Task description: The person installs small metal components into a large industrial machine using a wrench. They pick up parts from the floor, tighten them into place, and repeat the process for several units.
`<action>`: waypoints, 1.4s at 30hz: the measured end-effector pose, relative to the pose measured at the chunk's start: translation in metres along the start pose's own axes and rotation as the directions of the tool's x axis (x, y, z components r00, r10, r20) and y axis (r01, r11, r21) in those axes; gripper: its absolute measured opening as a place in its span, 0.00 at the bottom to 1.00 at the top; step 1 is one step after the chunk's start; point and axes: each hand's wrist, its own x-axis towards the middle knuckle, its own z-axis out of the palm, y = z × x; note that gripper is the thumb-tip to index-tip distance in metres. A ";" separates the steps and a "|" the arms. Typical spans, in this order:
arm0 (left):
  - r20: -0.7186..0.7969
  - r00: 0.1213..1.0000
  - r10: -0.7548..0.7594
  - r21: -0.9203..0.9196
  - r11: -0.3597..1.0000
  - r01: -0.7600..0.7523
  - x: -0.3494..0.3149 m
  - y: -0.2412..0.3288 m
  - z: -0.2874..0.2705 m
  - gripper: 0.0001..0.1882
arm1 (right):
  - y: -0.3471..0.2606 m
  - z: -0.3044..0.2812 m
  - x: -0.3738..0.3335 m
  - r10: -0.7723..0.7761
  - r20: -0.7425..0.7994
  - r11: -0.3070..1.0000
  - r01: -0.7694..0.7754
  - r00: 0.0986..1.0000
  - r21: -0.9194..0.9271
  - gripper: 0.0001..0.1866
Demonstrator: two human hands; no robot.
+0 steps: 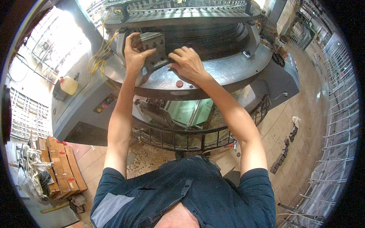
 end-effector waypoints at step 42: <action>-0.513 0.858 0.005 0.390 0.892 0.228 -0.010 -0.003 0.046 0.52 | -0.016 0.065 0.024 0.123 0.145 0.981 -0.143 0.982 0.135 0.07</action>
